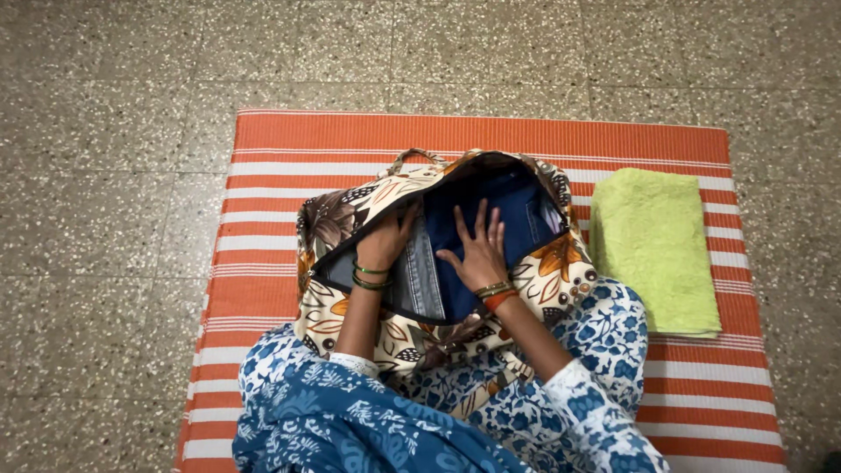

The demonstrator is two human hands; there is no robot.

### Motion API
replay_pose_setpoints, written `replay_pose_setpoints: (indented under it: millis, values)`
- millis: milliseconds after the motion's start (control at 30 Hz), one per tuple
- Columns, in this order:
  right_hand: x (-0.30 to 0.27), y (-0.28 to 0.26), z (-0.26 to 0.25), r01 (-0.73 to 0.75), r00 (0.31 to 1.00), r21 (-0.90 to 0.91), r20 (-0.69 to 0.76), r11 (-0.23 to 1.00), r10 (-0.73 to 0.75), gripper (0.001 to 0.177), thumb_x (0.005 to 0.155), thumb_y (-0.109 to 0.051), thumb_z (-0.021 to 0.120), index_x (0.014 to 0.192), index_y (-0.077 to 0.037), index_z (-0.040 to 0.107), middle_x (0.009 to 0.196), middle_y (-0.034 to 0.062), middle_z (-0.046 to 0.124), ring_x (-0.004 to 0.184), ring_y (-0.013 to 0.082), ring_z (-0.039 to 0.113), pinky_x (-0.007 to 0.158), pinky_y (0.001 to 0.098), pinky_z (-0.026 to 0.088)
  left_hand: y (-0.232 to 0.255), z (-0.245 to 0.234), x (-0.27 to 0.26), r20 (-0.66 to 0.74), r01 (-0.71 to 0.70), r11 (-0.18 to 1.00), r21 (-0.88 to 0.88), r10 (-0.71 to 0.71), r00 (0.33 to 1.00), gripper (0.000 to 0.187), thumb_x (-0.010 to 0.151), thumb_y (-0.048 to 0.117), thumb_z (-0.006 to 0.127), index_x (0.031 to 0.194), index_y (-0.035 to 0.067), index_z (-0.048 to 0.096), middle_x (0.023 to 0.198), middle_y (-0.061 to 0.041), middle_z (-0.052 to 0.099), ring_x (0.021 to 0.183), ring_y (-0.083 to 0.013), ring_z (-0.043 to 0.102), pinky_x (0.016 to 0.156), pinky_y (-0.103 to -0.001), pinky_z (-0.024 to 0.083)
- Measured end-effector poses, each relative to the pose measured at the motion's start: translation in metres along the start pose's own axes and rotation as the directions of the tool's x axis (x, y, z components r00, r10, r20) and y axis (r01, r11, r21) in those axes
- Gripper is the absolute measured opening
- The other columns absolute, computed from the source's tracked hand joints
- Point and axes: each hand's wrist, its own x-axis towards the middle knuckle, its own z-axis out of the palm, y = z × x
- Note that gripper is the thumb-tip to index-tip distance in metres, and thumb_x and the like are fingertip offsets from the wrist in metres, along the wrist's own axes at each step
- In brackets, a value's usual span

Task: The person folds a pair of blue pants and places them into a floral patterned bag, then zips the bag closed.

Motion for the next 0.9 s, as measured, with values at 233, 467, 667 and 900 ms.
replay_pose_setpoints:
  millis: [233,467,667,900]
  values:
    - [0.055,0.0,-0.008,-0.163,0.984,-0.09,0.057,0.982,0.169,0.101,0.076,-0.091,0.046,0.161,-0.04,0.025,0.168,0.0264,0.0,0.148,0.0574,-0.018,0.109,0.076,-0.016,-0.01,0.005,0.011,-0.038,-0.064,0.998,0.004,0.064,0.997,0.046,0.1,0.043,0.064,0.118,0.002,0.069,0.125,-0.024,0.07,0.111,-0.039,0.068,0.1,-0.044,0.052]
    - [0.074,0.002,-0.01,-0.171,0.98,-0.075,0.091,0.982,0.177,0.1,0.076,-0.09,0.049,0.159,-0.038,0.03,0.17,0.0239,0.002,0.148,0.0576,-0.019,0.108,0.0783,-0.017,-0.014,0.001,0.027,0.125,0.004,0.998,-0.07,0.005,0.992,0.078,0.086,0.06,0.073,0.129,-0.005,0.062,0.128,-0.026,0.065,0.116,-0.0407,0.063,0.101,-0.045,0.049]
    - [0.037,0.007,-0.014,-0.035,0.999,-0.046,-0.019,0.998,0.034,0.102,0.079,-0.084,0.053,0.161,-0.028,0.03,0.168,0.0275,0.002,0.147,0.0588,-0.014,0.109,0.0777,-0.011,-0.007,-0.027,0.022,0.289,0.072,0.943,-0.325,0.027,0.957,0.081,0.075,0.058,0.081,0.129,0.001,0.063,0.129,-0.022,0.066,0.119,-0.0377,0.063,0.101,-0.044,0.049]
    - [0.004,0.002,-0.017,0.079,0.985,0.296,-0.17,0.952,-0.029,0.075,0.082,-0.039,0.083,0.146,-0.014,0.051,0.147,0.0237,0.044,0.136,0.0441,0.047,0.115,0.0498,0.043,0.012,-0.064,0.003,0.316,0.109,0.962,-0.25,-0.026,0.948,0.082,0.077,0.057,0.081,0.132,-0.001,0.06,0.12,-0.026,0.067,0.107,-0.0432,0.065,0.087,-0.047,0.054]
